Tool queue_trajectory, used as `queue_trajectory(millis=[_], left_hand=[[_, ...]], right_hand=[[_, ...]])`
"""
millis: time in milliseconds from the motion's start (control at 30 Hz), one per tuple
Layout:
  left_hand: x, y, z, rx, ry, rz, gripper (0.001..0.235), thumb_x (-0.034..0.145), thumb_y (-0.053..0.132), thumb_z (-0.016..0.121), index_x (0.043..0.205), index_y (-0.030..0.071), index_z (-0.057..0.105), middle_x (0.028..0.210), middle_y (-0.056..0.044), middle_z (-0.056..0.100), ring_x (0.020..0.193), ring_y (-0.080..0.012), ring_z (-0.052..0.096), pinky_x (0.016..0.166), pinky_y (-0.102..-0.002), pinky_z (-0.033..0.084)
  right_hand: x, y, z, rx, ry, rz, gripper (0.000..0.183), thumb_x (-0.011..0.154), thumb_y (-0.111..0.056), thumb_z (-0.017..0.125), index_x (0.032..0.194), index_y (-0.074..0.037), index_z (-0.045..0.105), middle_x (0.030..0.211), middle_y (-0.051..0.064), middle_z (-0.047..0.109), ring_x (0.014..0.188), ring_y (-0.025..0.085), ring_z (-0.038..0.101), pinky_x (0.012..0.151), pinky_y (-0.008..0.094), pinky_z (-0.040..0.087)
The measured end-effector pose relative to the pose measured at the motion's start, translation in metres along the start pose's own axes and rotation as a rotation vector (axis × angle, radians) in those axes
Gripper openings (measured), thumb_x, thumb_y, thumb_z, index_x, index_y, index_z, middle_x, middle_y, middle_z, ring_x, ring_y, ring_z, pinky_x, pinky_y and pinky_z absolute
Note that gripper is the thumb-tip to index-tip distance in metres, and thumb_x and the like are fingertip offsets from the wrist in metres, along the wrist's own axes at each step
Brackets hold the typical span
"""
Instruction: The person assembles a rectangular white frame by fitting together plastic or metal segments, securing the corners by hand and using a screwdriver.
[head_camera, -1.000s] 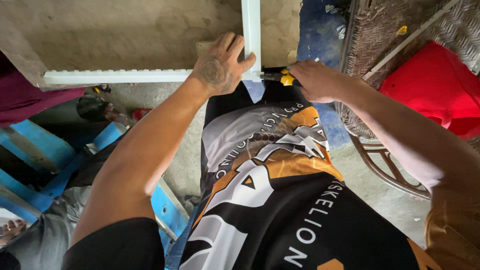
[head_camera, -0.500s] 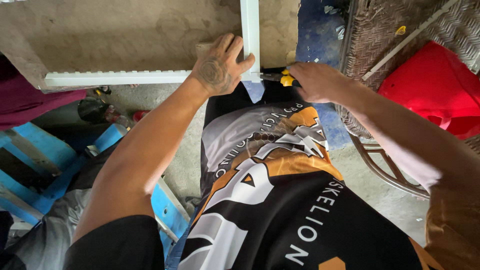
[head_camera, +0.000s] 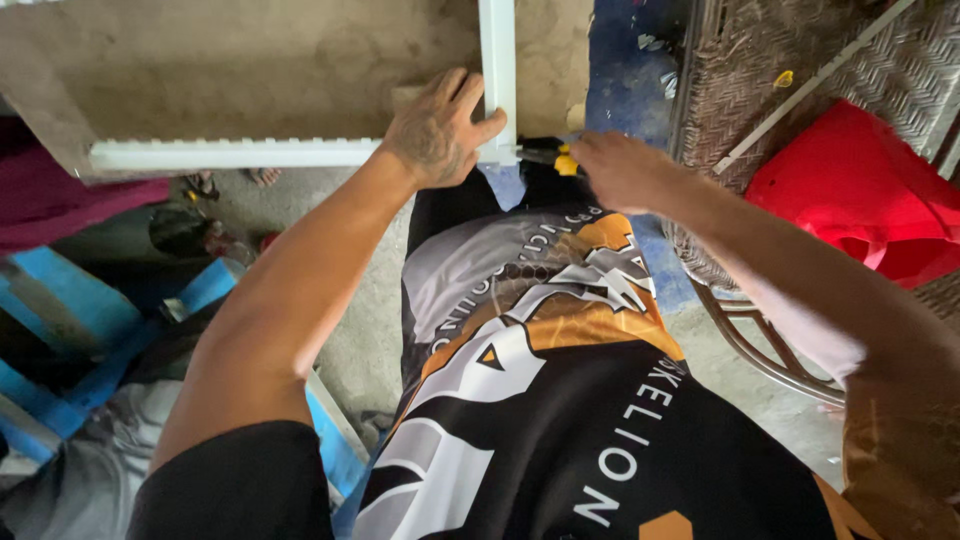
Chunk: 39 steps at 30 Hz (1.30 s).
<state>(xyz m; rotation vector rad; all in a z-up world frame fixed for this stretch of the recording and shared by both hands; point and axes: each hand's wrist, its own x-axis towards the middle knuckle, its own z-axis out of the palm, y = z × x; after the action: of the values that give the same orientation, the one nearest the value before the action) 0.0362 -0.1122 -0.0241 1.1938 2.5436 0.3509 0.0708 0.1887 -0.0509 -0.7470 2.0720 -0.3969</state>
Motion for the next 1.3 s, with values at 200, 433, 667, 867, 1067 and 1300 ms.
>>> queue_trajectory(millis=[200,433,667,867,1067,1300], left_hand=[[0.0,-0.003,0.001,-0.062,-0.033,0.002,0.057,0.074,0.024,0.081,0.129,0.014,0.069,0.125,-0.018,0.051,0.122,-0.0385,0.047,0.108,-0.049,0.044],[-0.002,-0.006,0.006,-0.005,0.018,0.03,0.056,0.072,0.026,0.081,0.126,0.015,0.071,0.124,-0.018,0.052,0.119,-0.0372,0.049,0.108,-0.047,0.045],[-0.003,-0.007,-0.007,-0.075,-0.026,0.09,0.06,0.072,0.028,0.08,0.129,0.013,0.069,0.13,-0.022,0.052,0.124,-0.0402,0.048,0.109,-0.048,0.044],[-0.028,0.019,-0.088,-0.14,-0.021,0.149,0.058,0.079,0.037,0.078,0.133,0.017,0.067,0.131,-0.028,0.05,0.121,-0.0459,0.049,0.105,-0.05,0.046],[-0.065,0.039,-0.199,-0.46,0.178,0.287,0.063,0.083,0.036,0.086,0.138,0.017,0.062,0.126,-0.023,0.052,0.114,-0.038,0.059,0.1,-0.047,0.055],[-0.072,0.048,-0.226,-0.576,0.228,0.299,0.067,0.08,0.023,0.091,0.14,0.02,0.061,0.127,-0.023,0.052,0.115,-0.0374,0.059,0.096,-0.045,0.055]], right_hand=[[0.002,0.011,0.013,-0.088,-0.059,-0.072,0.047,0.08,-0.004,0.063,0.124,0.004,0.051,0.127,0.022,0.056,0.118,0.04,0.056,0.102,0.047,0.047],[0.007,-0.011,-0.014,0.04,-0.209,0.232,0.044,0.1,-0.031,0.061,0.126,0.003,0.048,0.106,0.025,0.065,0.097,0.039,0.068,0.09,0.05,0.057],[-0.014,-0.032,-0.027,0.088,-0.065,0.222,0.046,0.098,-0.038,0.065,0.126,-0.003,0.053,0.105,0.027,0.07,0.095,0.042,0.069,0.087,0.053,0.056],[-0.041,-0.038,-0.043,0.185,-0.117,0.031,0.052,0.087,-0.018,0.067,0.138,-0.019,0.059,0.11,0.017,0.072,0.097,0.034,0.069,0.09,0.048,0.053],[-0.013,-0.091,-0.031,1.02,-0.096,-0.592,0.058,0.077,0.001,0.079,0.132,-0.009,0.063,0.127,0.006,0.069,0.116,0.02,0.066,0.1,0.037,0.056],[0.022,-0.117,-0.021,1.957,-0.607,-0.678,0.036,0.116,-0.03,0.064,0.133,0.001,0.064,0.123,0.016,0.069,0.115,0.027,0.067,0.091,0.044,0.057]])
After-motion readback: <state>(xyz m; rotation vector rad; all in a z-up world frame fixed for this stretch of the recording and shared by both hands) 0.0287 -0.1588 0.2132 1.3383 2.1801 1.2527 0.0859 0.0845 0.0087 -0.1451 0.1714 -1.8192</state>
